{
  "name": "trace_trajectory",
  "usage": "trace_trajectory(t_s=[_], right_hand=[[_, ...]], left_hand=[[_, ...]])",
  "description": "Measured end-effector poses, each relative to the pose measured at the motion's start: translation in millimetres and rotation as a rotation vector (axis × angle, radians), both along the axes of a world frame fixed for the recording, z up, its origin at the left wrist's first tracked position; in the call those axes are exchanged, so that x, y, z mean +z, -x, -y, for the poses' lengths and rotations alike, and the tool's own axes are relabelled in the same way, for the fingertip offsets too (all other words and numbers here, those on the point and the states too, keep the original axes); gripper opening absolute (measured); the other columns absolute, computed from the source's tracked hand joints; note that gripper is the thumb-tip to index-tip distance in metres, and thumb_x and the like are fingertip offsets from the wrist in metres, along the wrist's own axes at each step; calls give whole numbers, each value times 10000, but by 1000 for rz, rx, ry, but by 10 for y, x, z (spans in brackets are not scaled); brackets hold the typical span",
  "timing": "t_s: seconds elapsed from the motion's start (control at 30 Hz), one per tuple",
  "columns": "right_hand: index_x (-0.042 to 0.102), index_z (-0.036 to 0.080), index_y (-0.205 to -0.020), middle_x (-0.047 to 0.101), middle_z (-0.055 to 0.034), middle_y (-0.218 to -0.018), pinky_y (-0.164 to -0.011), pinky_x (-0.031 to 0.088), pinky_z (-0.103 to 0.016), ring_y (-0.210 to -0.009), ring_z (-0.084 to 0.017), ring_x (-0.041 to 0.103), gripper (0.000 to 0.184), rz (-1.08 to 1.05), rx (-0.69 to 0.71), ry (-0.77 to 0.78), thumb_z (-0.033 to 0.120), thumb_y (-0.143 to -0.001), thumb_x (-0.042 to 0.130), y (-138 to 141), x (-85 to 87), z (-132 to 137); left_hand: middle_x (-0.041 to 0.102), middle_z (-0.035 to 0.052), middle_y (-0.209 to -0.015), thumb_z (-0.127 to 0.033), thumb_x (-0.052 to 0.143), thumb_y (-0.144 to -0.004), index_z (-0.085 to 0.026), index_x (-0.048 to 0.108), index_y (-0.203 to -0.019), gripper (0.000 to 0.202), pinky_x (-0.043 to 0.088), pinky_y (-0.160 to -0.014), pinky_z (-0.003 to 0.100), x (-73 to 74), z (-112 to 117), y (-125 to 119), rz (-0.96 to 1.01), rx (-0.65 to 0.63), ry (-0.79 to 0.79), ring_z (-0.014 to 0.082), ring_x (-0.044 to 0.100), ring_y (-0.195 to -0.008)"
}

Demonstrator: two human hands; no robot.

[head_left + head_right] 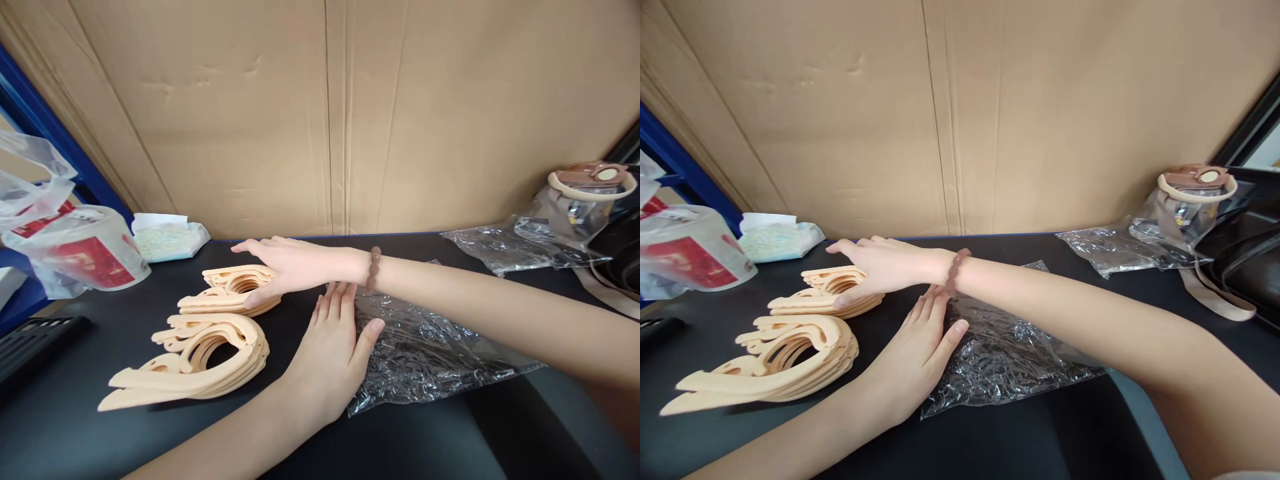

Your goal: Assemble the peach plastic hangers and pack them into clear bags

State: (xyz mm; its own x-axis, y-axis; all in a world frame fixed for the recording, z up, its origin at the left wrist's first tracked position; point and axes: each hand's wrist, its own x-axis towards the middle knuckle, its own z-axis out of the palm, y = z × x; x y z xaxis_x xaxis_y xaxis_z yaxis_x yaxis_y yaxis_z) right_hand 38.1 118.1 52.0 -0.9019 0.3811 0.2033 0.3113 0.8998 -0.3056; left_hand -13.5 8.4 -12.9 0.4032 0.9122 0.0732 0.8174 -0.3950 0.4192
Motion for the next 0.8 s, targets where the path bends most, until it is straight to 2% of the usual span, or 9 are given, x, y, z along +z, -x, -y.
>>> trace_trajectory(t_s=[0.1, 0.23, 0.3, 0.4, 0.5, 0.6, 0.7, 0.8], right_hand=[[303, 94, -1477, 513, -202, -1414, -967, 442, -428, -1247, -343, 496, 844, 28, -24, 3, 556, -849, 625, 101, -27, -20], [344, 115, -1451, 654, -165, -1217, -850, 485, -392, -1062, -304, 604, 768, 5, -45, -17, 539, -861, 593, 147, -74, 0], [369, 98, -1435, 673, -163, -1160, -830, 482, -389, -1012, -297, 617, 729, -20, -64, -43, 498, -869, 595, 131, -70, 15], [407, 85, -1402, 649, -185, -1200, -865, 457, -416, -1040, -317, 600, 687, -90, -104, -121, 403, -842, 645, -5, 5, 42], [435, 83, -1370, 646, -177, -1193, -864, 463, -430, -1045, -317, 599, 667, -205, -189, -244, 371, -816, 667, -350, 124, 99], [436, 122, -1368, 659, -150, -1162, -827, 496, -429, -1018, -307, 624, 716, -279, -397, -261, 381, -759, 709, -900, 177, 211], [466, 157, -1330, 682, -116, -1124, -843, 502, -431, -1018, -299, 642, 702, -334, -593, -275, 455, -742, 707, -1534, 98, 357], [469, 197, -1309, 685, -124, -1162, -810, 513, -430, -952, -290, 670, 676, -321, -836, -202, 550, -764, 659, -2099, -23, 487]], left_hand=[[249, 209, -1587, -482, 222, -1020, -31, 248, -1496, 656, 148, -1221, 476, 24, 9, -8, 8, -16, -7, 296, 124, -1500], [325, 206, -1549, -484, 220, -1015, -61, 279, -1480, 631, 170, -1212, 496, 26, 8, -8, 45, -28, -29, 304, 179, -1486], [320, 201, -1554, -484, 217, -1015, -73, 252, -1495, 633, 174, -1210, 499, 23, 1, -4, 50, -30, -40, 298, 178, -1488], [265, 197, -1585, -502, 214, -1014, -57, 228, -1512, 668, 159, -1214, 497, 20, -20, 8, 24, -8, -17, 296, 143, -1497], [212, 163, -1614, -520, 191, -1011, -55, 212, -1528, 695, 134, -1221, 488, 13, -43, 25, -2, 29, 18, 277, 82, -1508], [169, 135, -1629, -528, 151, -1005, -59, 190, -1538, 711, 118, -1223, 481, -1, -63, 35, -13, 46, 49, 257, 45, -1512], [155, 118, -1634, -536, 123, -996, -64, 186, -1540, 723, 117, -1224, 483, -20, -81, 34, -8, 52, 73, 246, 47, -1513], [165, 110, -1631, -549, 115, -984, -67, 195, -1538, 738, 105, -1225, 492, -32, -100, 29, -10, 52, 85, 243, 74, -1511]])
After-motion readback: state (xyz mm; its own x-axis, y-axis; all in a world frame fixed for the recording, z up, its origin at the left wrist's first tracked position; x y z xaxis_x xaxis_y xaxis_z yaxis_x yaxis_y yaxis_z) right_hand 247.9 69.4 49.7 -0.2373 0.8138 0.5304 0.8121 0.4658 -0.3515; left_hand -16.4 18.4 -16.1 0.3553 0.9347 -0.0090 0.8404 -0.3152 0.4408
